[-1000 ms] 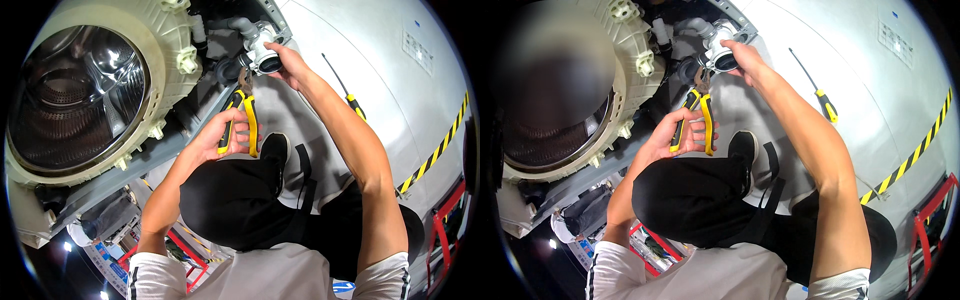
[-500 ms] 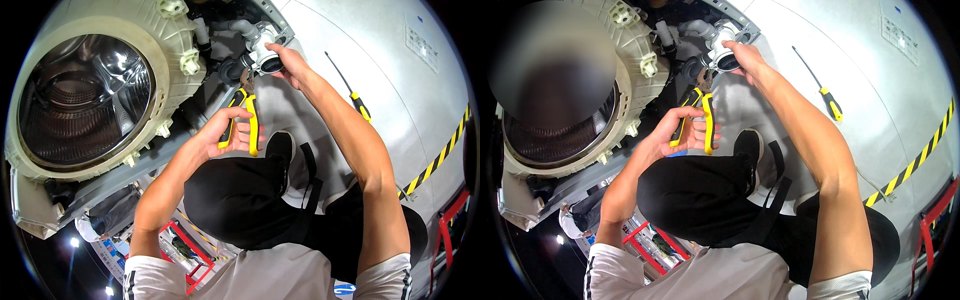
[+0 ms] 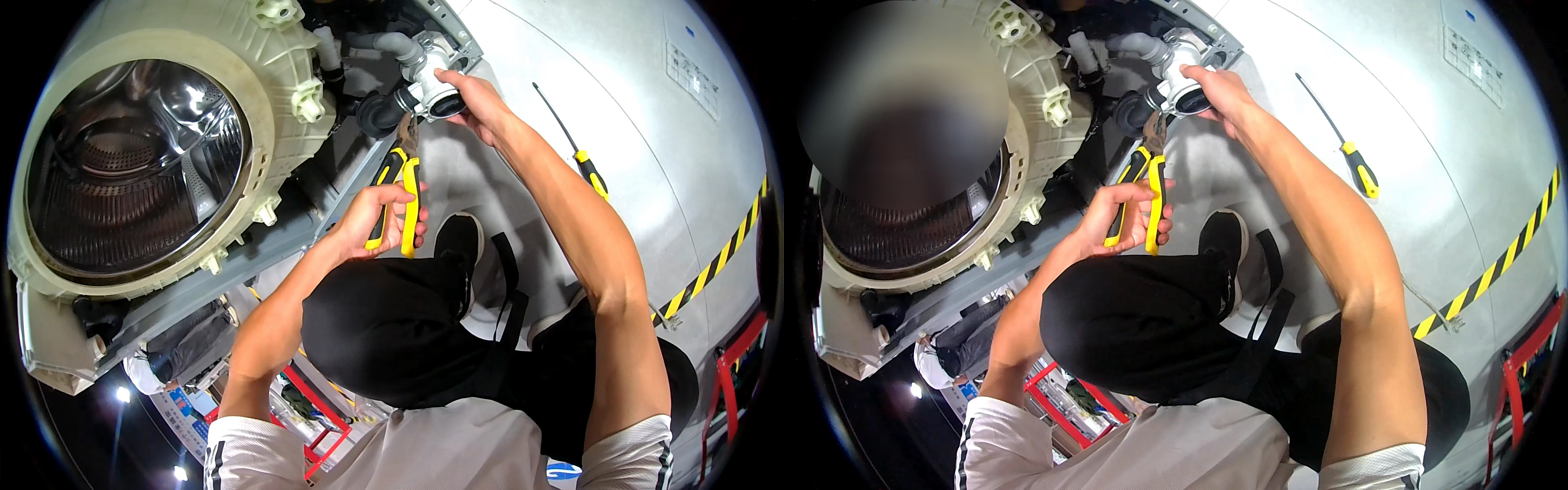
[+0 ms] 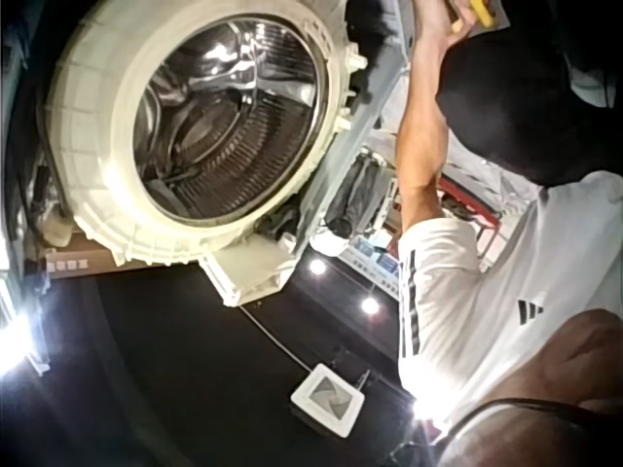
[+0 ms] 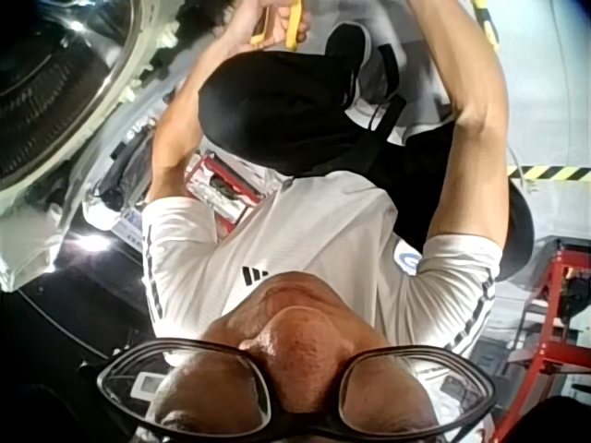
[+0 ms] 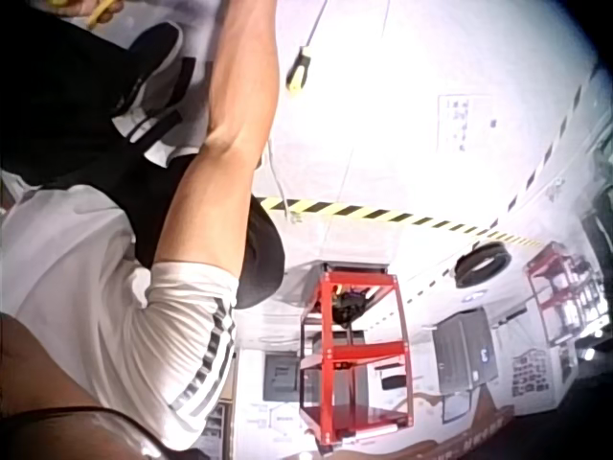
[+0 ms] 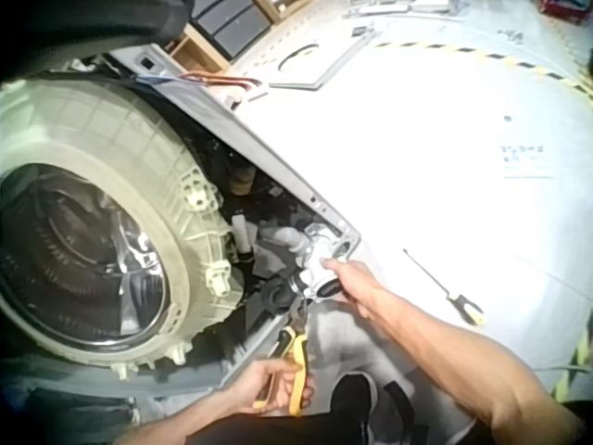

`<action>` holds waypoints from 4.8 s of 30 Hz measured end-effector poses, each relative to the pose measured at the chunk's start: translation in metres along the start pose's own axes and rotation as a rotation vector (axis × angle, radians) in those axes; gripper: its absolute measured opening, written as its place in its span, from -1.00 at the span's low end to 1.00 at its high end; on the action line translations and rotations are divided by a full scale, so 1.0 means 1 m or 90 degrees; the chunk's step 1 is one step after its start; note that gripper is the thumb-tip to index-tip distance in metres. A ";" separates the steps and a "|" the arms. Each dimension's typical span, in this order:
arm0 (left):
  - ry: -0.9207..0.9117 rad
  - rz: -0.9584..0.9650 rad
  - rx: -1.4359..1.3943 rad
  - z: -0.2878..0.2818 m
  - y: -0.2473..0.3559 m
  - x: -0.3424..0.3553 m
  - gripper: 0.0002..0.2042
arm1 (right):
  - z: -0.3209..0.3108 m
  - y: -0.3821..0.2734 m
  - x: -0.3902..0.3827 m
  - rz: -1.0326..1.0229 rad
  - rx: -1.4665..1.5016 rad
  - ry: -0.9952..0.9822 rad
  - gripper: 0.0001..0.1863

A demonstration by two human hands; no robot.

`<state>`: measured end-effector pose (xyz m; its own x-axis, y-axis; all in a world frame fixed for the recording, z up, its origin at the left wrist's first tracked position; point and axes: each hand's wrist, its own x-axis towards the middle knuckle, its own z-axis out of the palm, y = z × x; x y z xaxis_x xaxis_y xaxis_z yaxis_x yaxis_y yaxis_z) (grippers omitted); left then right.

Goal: The person unscrews a part from a washing machine frame with a screwdriver, places a screw into a parts tray, and then uses pliers to loosen a metal clamp on a black rubber hose connected to the white pump housing.

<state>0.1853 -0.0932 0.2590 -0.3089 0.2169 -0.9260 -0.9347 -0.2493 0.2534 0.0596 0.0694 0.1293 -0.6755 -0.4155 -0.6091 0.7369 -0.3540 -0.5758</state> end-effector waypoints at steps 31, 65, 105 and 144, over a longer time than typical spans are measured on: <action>0.163 0.123 0.158 -0.008 -0.024 -0.001 -0.52 | 0.005 -0.002 -0.015 -0.027 -0.032 0.043 -0.54; 0.083 0.035 0.127 0.020 -0.006 -0.018 -0.54 | 0.003 -0.001 -0.005 -0.005 -0.023 0.028 -0.54; 0.010 -0.039 0.078 0.020 0.006 -0.020 -0.55 | 0.005 -0.007 -0.011 0.002 -0.010 0.025 -0.55; 0.029 -0.019 -0.002 0.022 0.012 -0.016 -0.46 | 0.006 -0.009 -0.014 0.005 -0.011 0.004 -0.48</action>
<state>0.1754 -0.0788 0.2834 -0.2732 0.1815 -0.9447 -0.9425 -0.2471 0.2251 0.0629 0.0734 0.1460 -0.6701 -0.4122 -0.6173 0.7416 -0.3365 -0.5803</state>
